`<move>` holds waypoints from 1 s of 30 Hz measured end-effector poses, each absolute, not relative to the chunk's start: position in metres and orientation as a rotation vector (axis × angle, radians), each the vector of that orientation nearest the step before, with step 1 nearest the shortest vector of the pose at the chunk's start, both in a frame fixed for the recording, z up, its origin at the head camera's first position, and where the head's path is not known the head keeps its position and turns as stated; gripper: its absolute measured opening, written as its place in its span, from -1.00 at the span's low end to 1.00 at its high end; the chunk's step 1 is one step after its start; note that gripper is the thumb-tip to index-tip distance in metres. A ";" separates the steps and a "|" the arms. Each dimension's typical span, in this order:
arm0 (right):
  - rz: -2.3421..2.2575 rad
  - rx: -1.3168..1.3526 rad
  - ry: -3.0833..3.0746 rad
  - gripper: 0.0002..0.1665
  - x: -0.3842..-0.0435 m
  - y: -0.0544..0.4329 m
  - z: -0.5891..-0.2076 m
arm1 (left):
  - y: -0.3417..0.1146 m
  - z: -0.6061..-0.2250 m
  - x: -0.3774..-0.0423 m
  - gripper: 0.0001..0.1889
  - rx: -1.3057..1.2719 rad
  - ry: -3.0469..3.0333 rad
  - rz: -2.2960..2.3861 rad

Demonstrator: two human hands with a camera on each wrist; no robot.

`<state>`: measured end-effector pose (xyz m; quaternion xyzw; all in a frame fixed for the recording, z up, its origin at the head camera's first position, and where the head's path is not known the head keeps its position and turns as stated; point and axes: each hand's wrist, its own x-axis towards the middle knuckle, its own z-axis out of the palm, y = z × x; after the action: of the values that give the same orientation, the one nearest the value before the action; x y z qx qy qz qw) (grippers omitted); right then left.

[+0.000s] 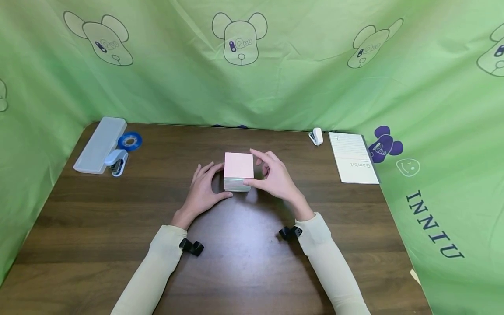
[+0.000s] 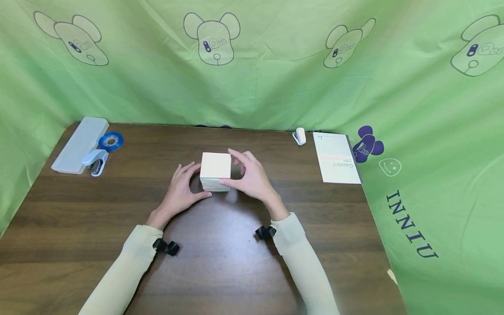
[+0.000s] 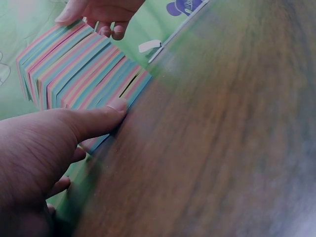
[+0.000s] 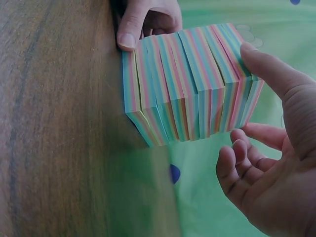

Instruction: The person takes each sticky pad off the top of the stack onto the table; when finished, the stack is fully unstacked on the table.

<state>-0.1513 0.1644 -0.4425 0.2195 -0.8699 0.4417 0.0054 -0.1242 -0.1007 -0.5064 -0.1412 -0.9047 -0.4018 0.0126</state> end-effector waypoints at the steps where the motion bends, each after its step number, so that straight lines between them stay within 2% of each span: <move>1: 1.393 0.685 -2.724 0.07 -0.151 0.164 -0.442 | -0.101 -0.506 -0.124 0.01 -0.441 -2.821 -1.253; 11: 1.521 0.592 -2.760 0.14 -0.149 0.156 -0.447 | -0.103 -0.509 -0.123 0.00 -0.442 -2.821 -1.247; 19: 1.611 0.563 -2.699 0.01 -0.147 0.155 -0.447 | -0.102 -0.511 -0.124 0.00 -0.460 -2.814 -1.241; 30: 1.653 0.597 -2.704 -0.04 -0.150 0.165 -0.445 | -0.103 -0.514 -0.123 0.01 -0.474 -2.801 -1.216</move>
<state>-0.1500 0.1647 -0.4447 0.1849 -0.8377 0.5122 -0.0419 -0.1234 -0.1032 -0.5142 -0.1533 -0.9062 -0.3933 0.0256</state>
